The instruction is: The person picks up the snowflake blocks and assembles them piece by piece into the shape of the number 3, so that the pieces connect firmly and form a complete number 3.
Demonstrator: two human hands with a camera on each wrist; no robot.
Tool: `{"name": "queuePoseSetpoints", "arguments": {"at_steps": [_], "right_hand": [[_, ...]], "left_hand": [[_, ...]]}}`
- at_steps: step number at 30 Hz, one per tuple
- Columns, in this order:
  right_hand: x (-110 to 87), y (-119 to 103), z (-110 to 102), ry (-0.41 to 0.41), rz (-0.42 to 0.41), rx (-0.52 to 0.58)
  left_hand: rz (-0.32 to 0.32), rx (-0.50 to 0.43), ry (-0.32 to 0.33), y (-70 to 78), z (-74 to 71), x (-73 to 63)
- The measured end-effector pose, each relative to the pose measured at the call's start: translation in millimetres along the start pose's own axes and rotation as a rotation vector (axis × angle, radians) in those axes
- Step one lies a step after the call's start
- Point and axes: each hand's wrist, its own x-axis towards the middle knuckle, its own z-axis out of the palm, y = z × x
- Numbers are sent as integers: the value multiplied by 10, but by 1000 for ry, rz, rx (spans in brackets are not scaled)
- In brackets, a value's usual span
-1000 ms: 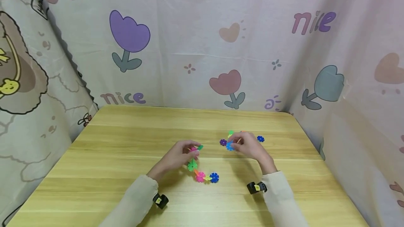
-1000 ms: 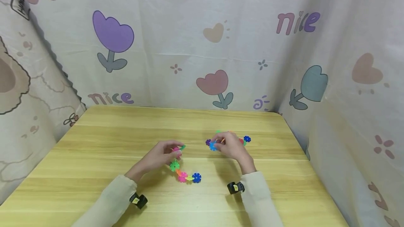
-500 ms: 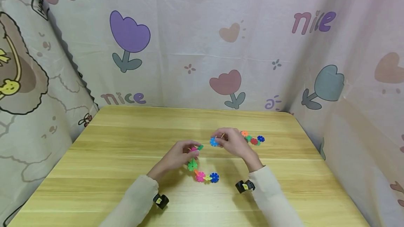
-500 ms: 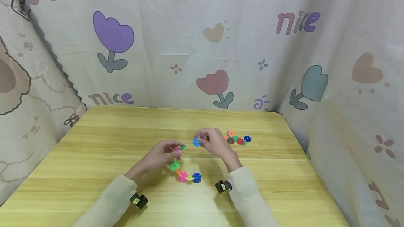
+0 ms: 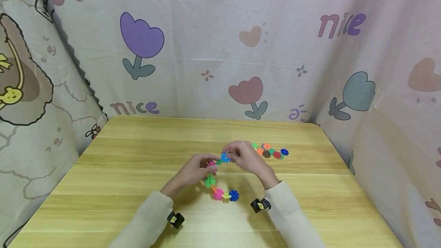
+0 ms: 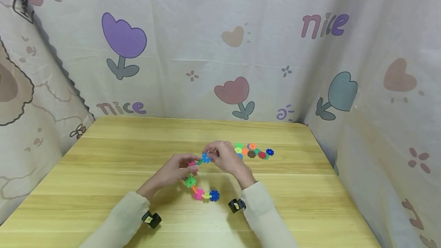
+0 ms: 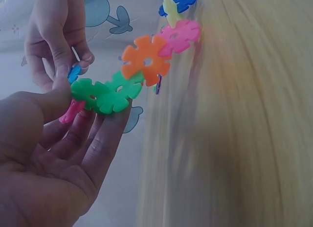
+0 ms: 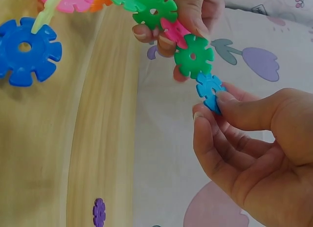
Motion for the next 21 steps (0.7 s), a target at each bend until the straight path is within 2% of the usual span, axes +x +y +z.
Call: {"name": "queuePoseSetpoints", "arguments": {"at_steps": [6,11,21], "right_hand": [[11,-42,36,3,-10,-39],[20,-60,58,38,-27,-67],[27,-9,145,128,-17,-46]], "left_hand": [[8,0,4,1,8,-2],[34,11,28,-13,29,14],[55,-2,81,11,88,34]]}}
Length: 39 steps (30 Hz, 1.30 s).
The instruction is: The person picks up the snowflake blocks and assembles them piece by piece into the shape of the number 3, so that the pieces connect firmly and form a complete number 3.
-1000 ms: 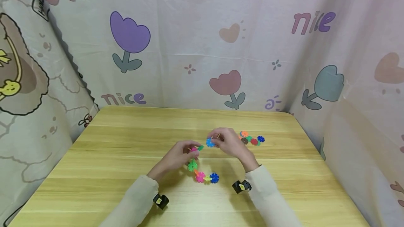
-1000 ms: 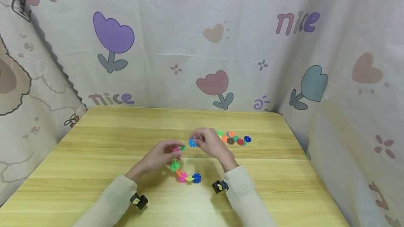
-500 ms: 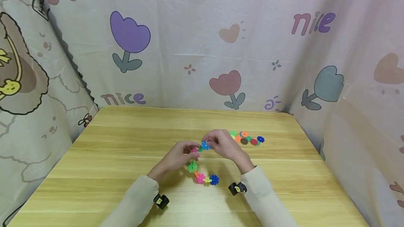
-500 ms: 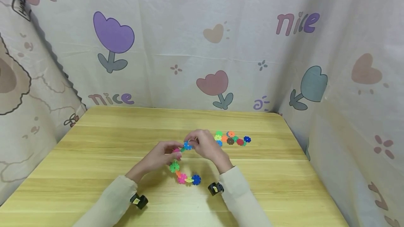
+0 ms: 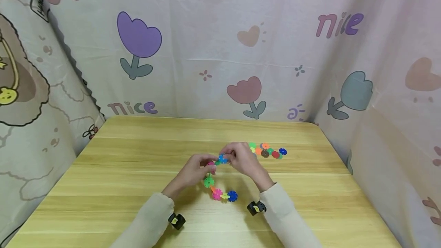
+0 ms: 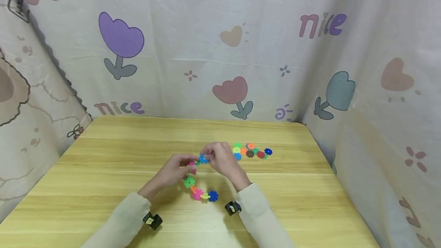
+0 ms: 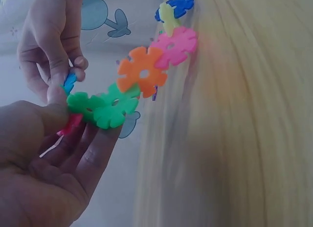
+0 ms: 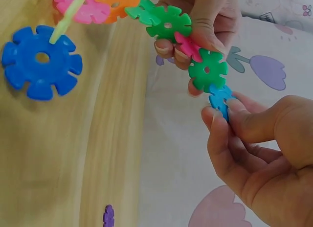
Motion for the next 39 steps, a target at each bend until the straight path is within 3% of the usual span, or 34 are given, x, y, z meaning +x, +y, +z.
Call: {"name": "queuePoseSetpoints", "arguments": {"at_steps": [8,14,23,27,33,39], "right_hand": [[18,-8,37,29,13,10],[37,-60,43,48,3,5],[38,-8,11,16,-33,-4],[31,28,-19,-27,-11,16],[28,72,-70,-88,30,41],[15,143,-219,-54,104,49]], "left_hand": [[0,-14,65,-32,10,4],[9,-3,78,31,-15,-6],[-9,0,22,5,-29,-2],[-44,-35,-24,-6,-38,-1],[-59,-76,-26,6,-59,6],[-60,-76,-30,-21,-107,-12]]}}
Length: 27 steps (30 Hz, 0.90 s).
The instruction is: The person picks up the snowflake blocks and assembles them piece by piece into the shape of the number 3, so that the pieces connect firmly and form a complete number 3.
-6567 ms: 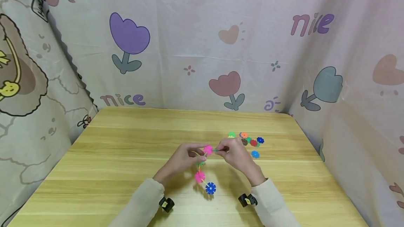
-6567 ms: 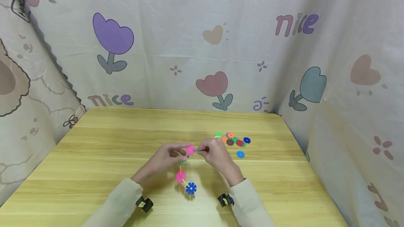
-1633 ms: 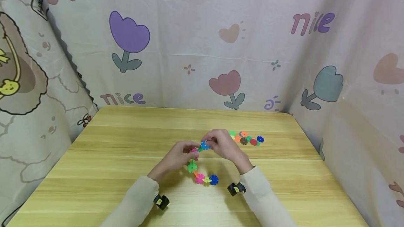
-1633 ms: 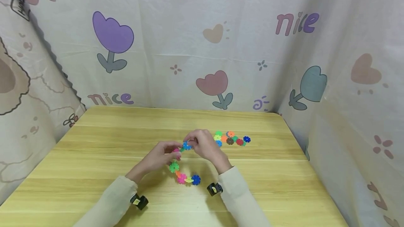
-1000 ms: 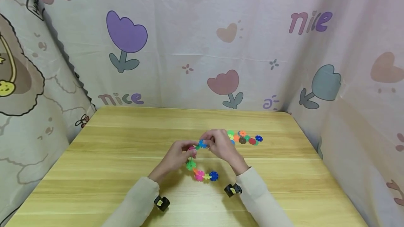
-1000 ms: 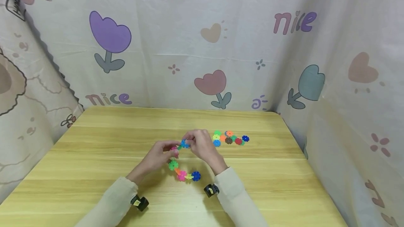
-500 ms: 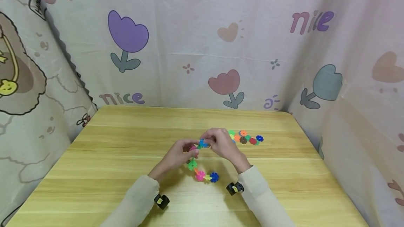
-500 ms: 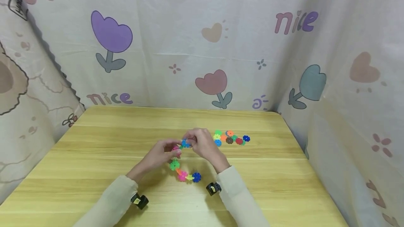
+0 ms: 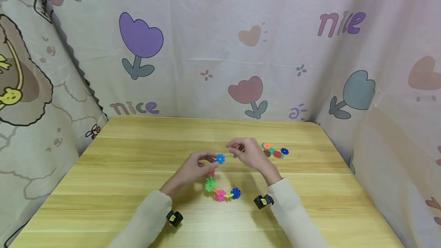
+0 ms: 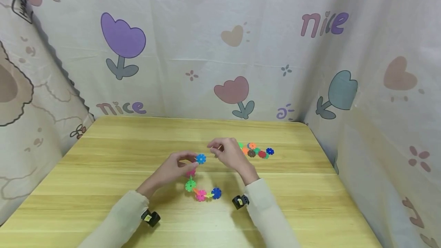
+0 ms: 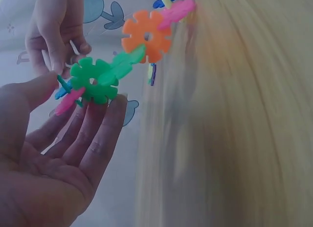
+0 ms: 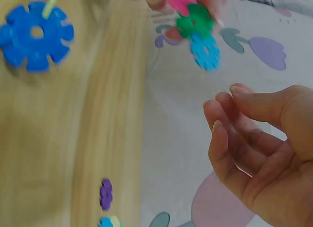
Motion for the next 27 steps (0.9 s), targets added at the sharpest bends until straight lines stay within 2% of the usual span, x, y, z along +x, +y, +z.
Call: {"name": "queuePoseSetpoints", "arguments": {"at_steps": [10,19,23,27], "right_hand": [[15,357,-236,58,134,-96],[-7,646,-211,-48,233,-273],[-37,731,-174,-62,279,-327],[-61,792,-132,-60,278,-367]], "left_hand": [[6,17,-22,-42,-37,-16],[42,62,-29,-44,-58,-36],[54,81,-26,-35,-58,-38],[62,92,-24,-22,-55,-43]]}}
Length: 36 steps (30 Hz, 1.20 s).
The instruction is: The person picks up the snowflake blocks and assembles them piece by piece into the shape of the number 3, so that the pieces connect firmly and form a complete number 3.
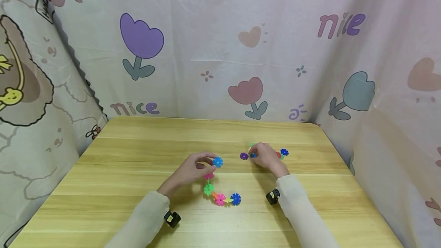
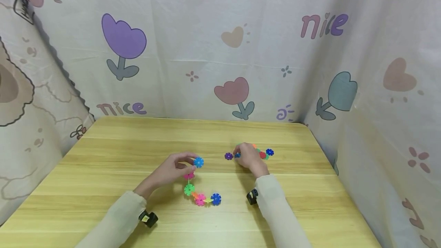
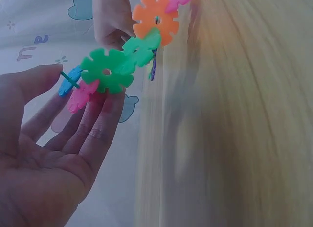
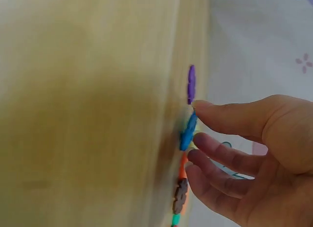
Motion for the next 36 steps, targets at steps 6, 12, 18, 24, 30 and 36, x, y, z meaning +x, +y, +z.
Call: {"name": "queuePoseSetpoints", "arguments": {"at_steps": [6,12,18,24,30,36], "right_hand": [[-3,38,36,-8,1,-8],[-18,52,10,-4,5,34],[-54,-29,-66,5,-16,95],[-98,-229,-127,13,-76,175],[-165,-435,-142,-7,-126,289],[-201,-566,-98,5,-223,362]], "left_hand": [[4,2,-1,12,6,-7],[11,7,-1,-11,10,0],[26,22,7,-18,7,5],[30,35,10,-22,1,7],[17,31,15,-23,-1,6],[11,3,29,-9,0,11]]}}
